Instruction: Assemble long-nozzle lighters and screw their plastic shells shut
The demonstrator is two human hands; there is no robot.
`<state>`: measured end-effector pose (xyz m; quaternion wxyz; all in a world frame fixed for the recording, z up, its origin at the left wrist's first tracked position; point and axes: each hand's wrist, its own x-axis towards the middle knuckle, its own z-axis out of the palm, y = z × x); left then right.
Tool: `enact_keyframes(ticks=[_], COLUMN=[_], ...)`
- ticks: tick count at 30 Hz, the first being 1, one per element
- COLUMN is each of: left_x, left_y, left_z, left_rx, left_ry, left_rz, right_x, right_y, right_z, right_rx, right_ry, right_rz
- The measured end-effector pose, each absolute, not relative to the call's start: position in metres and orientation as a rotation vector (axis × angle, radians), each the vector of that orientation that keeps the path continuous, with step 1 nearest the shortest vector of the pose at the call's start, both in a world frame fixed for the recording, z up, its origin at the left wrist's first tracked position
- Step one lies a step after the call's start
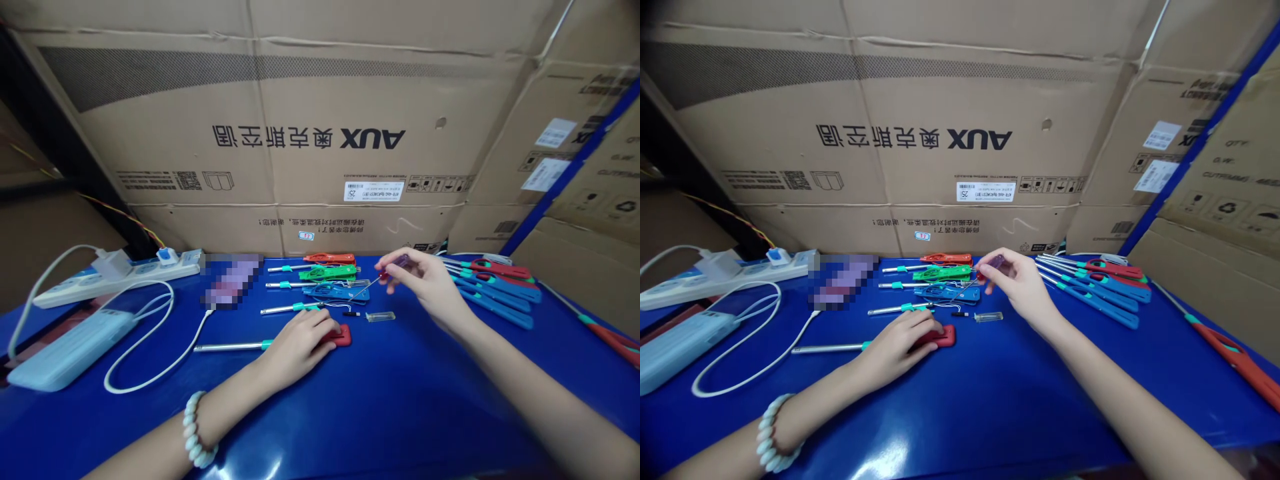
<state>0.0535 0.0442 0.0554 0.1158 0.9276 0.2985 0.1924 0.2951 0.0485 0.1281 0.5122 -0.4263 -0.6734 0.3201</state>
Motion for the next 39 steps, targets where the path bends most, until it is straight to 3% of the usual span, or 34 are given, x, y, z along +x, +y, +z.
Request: enact_keyframes(ticks=[4, 12, 31, 39], left_x=[0.053, 0.053, 0.054, 0.054], left_y=[0.044, 0.044, 0.044, 0.044], left_z=[0.054, 0.051, 0.052, 0.052], left_rx=[2.723, 2.720, 2.729, 2.733], left_ry=[0.877, 0.878, 0.879, 0.896], left_rz=[0.569, 0.562, 0.538, 0.546], right_x=[0.273, 0.264, 0.264, 0.257], right_y=[0.054, 0.036, 0.034, 0.044], right_z=[0.118, 0.080, 0.081, 0.097], right_rx=[-0.868, -0.900, -0.912, -0.995], right_ry=[-1.626, -1.821, -1.879, -2.197], right_rz=[0.897, 0.837, 0.795, 0.312])
